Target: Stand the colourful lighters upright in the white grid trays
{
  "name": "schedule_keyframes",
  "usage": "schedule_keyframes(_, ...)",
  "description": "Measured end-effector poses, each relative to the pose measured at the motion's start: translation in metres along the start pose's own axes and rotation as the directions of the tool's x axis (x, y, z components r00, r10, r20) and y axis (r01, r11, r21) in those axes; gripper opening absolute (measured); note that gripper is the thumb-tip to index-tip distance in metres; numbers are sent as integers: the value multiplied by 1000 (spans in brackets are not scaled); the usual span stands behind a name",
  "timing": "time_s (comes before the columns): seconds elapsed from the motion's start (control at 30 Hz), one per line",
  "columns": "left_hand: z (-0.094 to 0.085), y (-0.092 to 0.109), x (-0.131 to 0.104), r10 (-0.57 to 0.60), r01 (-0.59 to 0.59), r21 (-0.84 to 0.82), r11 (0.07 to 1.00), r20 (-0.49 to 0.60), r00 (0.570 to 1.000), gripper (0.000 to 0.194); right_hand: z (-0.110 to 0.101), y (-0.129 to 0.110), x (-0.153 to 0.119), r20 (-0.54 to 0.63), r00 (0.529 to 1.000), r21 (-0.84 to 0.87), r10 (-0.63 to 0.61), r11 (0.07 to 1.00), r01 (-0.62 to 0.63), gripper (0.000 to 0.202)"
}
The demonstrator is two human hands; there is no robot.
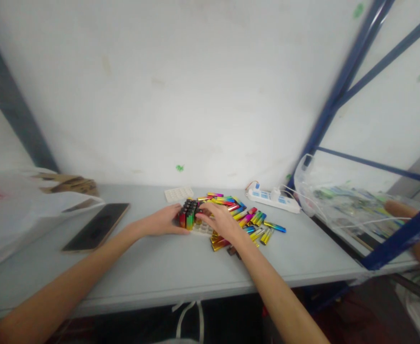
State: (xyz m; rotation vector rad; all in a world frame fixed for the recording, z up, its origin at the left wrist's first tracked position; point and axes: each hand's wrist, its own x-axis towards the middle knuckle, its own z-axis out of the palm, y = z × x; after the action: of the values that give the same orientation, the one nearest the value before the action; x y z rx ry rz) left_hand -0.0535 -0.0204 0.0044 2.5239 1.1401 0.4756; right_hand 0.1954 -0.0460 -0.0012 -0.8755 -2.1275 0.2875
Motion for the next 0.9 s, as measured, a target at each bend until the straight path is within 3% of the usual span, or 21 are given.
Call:
schedule_keyframes(0.2, -1, 2, 0, 2, -2, 8, 1000, 17, 1000, 63, -3, 0, 4, 23, 993, -94, 112, 990, -109, 30)
schedule_keyframes(0.37, -2, 1, 0, 0, 0, 5, 1000, 15, 1000, 65, -44, -9, -2, 47, 988, -17, 150, 989, -150, 31)
schedule_keyframes(0.53, -3, 2, 0, 8, -8, -7, 1000, 27, 1000, 66, -83, -21, -36, 341, 933, -106, 117, 991, -86, 17)
schedule_keyframes(0.6, -4, 2, 0, -4, 4, 1, 1000, 31, 1000, 65, -83, -23, -52, 402, 907, -165, 123, 984, -60, 18)
schedule_keyframes(0.8, -2, 0, 0, 18, -18, -18, 1000, -1, 1000, 68, -65, -26, -67, 374, 914, -416, 157, 909, 15, 18)
schedule_keyframes(0.9, 0, -3, 1, 31, -31, -28, 999, -5, 1000, 69, -68, -26, -61, 389, 911, -358, 138, 934, 11, 20)
